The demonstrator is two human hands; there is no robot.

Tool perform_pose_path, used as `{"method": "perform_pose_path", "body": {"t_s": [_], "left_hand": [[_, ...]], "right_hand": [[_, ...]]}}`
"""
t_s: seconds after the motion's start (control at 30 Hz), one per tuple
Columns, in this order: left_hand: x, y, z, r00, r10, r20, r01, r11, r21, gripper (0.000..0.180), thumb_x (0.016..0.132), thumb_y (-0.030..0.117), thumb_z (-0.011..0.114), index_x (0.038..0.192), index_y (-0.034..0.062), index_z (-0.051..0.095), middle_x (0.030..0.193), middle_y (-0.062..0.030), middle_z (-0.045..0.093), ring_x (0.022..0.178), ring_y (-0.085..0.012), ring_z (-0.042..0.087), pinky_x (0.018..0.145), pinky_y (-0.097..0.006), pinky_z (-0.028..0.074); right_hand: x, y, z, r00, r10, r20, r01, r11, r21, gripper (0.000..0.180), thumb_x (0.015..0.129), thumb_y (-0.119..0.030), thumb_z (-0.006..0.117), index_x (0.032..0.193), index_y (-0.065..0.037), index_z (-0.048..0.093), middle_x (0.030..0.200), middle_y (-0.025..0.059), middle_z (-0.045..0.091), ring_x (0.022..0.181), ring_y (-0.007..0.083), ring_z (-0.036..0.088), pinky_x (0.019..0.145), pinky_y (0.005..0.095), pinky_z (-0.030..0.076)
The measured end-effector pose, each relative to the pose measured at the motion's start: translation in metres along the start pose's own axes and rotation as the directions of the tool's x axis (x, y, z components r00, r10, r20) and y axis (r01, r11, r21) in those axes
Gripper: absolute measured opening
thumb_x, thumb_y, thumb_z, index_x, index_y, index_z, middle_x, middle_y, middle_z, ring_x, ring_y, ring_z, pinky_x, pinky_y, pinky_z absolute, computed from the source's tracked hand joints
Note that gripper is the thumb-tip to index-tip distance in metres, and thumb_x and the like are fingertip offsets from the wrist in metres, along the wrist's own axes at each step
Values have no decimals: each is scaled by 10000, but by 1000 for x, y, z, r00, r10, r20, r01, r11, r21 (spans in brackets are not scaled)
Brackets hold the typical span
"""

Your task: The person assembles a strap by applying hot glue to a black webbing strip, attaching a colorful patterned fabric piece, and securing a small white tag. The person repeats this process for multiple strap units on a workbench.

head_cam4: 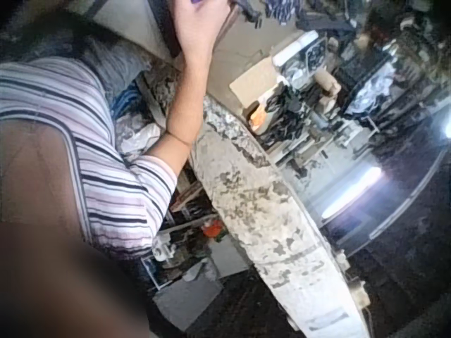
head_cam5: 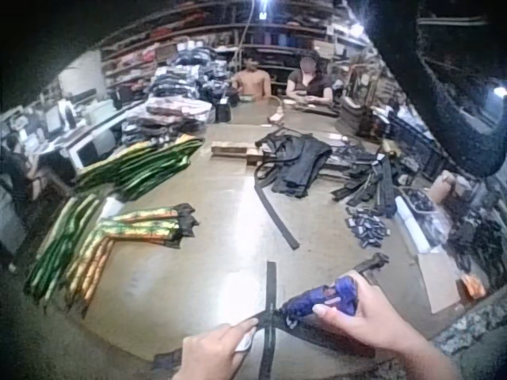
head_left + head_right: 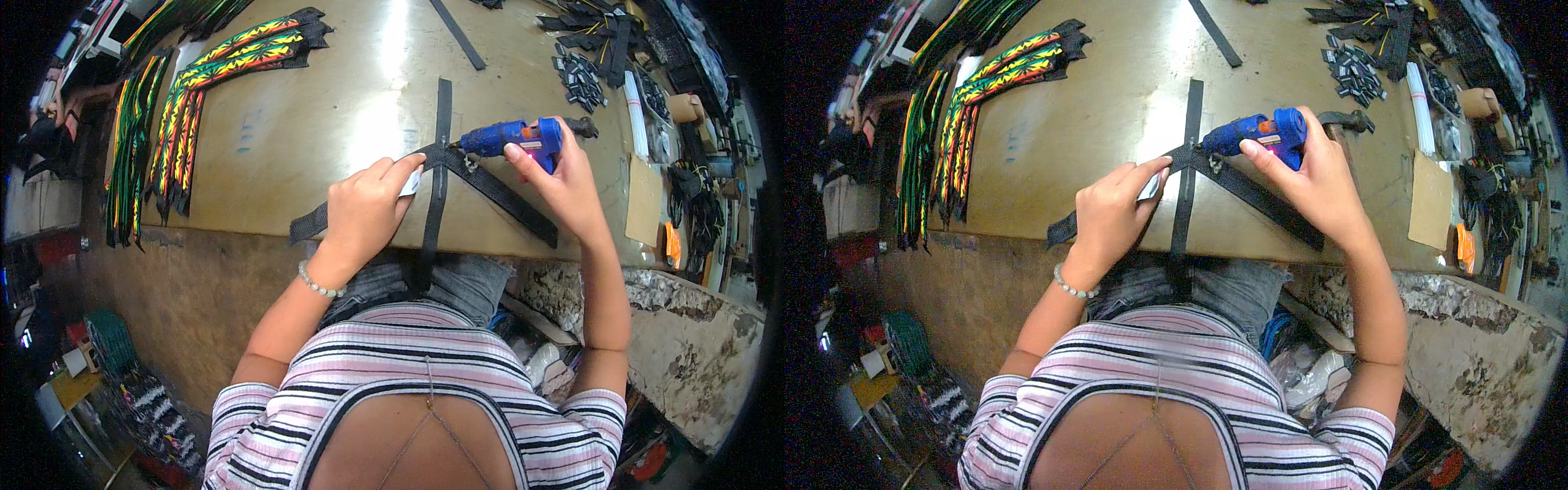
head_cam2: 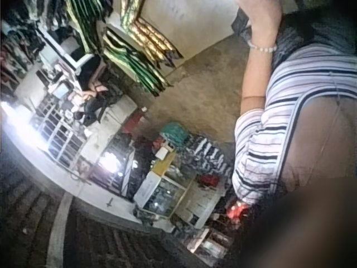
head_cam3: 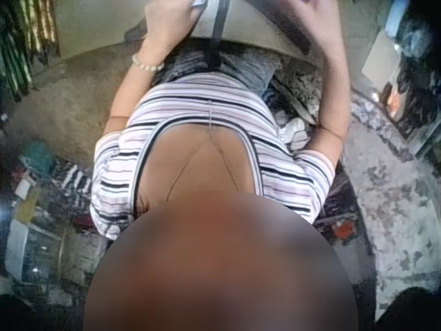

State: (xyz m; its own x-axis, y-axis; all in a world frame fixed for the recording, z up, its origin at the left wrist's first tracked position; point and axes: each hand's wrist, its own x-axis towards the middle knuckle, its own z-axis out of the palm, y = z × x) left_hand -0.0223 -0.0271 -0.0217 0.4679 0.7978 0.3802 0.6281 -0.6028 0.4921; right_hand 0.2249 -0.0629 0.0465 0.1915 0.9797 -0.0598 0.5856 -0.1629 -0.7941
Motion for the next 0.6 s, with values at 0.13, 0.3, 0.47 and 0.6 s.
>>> {"method": "perform_pose_path", "body": {"t_s": [0.13,0.3,0.47,0.6], "left_hand": [[0,-2,0,1000,14,-5,-14,1000,-27,188,872,192,710,1059,175,717,722,-55,627,624,-257,637,526,-368,483],[0,-2,1,1000,15,-4,-15,1000,-14,186,880,202,701,1064,184,713,737,-61,640,637,-264,647,530,-374,487],[-1,-2,3,1000,-3,-2,3,1000,-12,179,887,210,697,1064,189,714,744,-64,650,646,-264,654,528,-373,491],[-1,-1,3,1000,-8,-1,8,1000,-1,175,886,210,698,1058,189,717,752,-62,659,651,-259,658,532,-371,494]], "right_hand": [[4,0,0,1000,-31,0,31,996,-88,434,866,-382,763,1021,-16,588,835,92,708,692,147,640,662,301,505],[-1,0,4,995,-96,-33,90,984,-155,457,863,-384,764,1042,-10,572,863,137,723,718,183,679,669,323,518],[-18,-2,4,998,-58,29,61,990,-127,475,858,-376,772,1059,-3,559,857,148,725,733,202,697,679,332,527],[-31,-5,5,996,-79,37,83,989,-125,471,854,-358,780,1064,0,556,848,139,725,735,206,699,689,325,531]]}}
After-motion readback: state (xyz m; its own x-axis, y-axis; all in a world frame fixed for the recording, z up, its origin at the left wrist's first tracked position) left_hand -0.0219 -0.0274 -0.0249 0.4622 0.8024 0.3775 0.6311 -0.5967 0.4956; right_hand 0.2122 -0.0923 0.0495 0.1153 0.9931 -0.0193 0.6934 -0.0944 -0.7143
